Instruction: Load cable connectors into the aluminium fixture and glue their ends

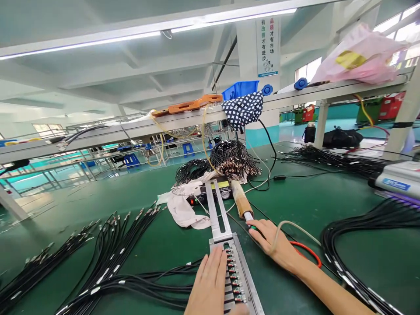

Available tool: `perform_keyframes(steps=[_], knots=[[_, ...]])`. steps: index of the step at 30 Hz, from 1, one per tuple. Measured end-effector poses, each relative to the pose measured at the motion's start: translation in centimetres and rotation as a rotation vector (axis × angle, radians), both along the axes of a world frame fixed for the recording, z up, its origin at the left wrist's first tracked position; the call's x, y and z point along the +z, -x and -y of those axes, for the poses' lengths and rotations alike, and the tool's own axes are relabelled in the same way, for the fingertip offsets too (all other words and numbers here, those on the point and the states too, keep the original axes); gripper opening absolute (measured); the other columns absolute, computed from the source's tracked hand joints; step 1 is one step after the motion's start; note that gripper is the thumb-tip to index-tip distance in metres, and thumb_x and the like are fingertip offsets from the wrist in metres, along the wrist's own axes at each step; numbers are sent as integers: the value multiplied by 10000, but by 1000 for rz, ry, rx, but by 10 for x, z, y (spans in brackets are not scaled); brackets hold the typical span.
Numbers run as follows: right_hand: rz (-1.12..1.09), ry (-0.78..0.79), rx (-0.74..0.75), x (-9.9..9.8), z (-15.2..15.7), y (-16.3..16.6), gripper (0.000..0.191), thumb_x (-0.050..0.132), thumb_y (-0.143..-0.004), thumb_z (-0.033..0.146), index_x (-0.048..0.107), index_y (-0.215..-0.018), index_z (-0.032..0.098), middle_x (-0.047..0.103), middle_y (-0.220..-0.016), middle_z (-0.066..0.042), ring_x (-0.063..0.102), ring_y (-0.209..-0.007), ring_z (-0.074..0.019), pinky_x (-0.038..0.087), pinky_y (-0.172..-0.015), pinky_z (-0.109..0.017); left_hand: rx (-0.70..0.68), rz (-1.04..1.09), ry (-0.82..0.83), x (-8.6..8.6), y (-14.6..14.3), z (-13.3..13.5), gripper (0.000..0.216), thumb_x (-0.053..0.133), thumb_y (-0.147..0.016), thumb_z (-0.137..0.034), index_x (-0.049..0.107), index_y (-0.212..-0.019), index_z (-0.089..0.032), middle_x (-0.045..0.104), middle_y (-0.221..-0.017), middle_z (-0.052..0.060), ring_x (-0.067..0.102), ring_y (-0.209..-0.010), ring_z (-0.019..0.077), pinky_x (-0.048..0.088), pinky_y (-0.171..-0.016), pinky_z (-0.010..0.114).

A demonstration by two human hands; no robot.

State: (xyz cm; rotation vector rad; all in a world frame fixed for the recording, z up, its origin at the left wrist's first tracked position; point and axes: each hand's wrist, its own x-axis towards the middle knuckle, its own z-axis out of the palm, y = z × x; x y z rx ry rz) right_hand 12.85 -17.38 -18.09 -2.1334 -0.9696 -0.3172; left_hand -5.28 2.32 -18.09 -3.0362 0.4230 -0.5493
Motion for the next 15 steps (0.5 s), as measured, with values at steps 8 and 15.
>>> perform_keyframes(steps=[8, 15], knots=[[-44, -29, 11, 1, -4, -2, 253, 441, -927, 350, 627, -1048, 227, 623, -925, -71, 548, -878, -245, 433, -812, -379, -2, -255, 239, -16, -19, -7, 772, 445, -887, -581, 268, -1461, -97, 188, -1513, 194, 231, -1389, 381, 295, -1096, 588], [-94, -76, -71, 10, -3, 2, 199, 422, -901, 313, 595, -921, 214, 609, -800, -39, 563, -744, -210, 414, -694, -311, 154, -254, 715, 61, -77, 26, 383, 394, -920, -314, 534, -1235, -146, 572, -1259, 116, 513, -1177, 237, 362, -1058, 389]])
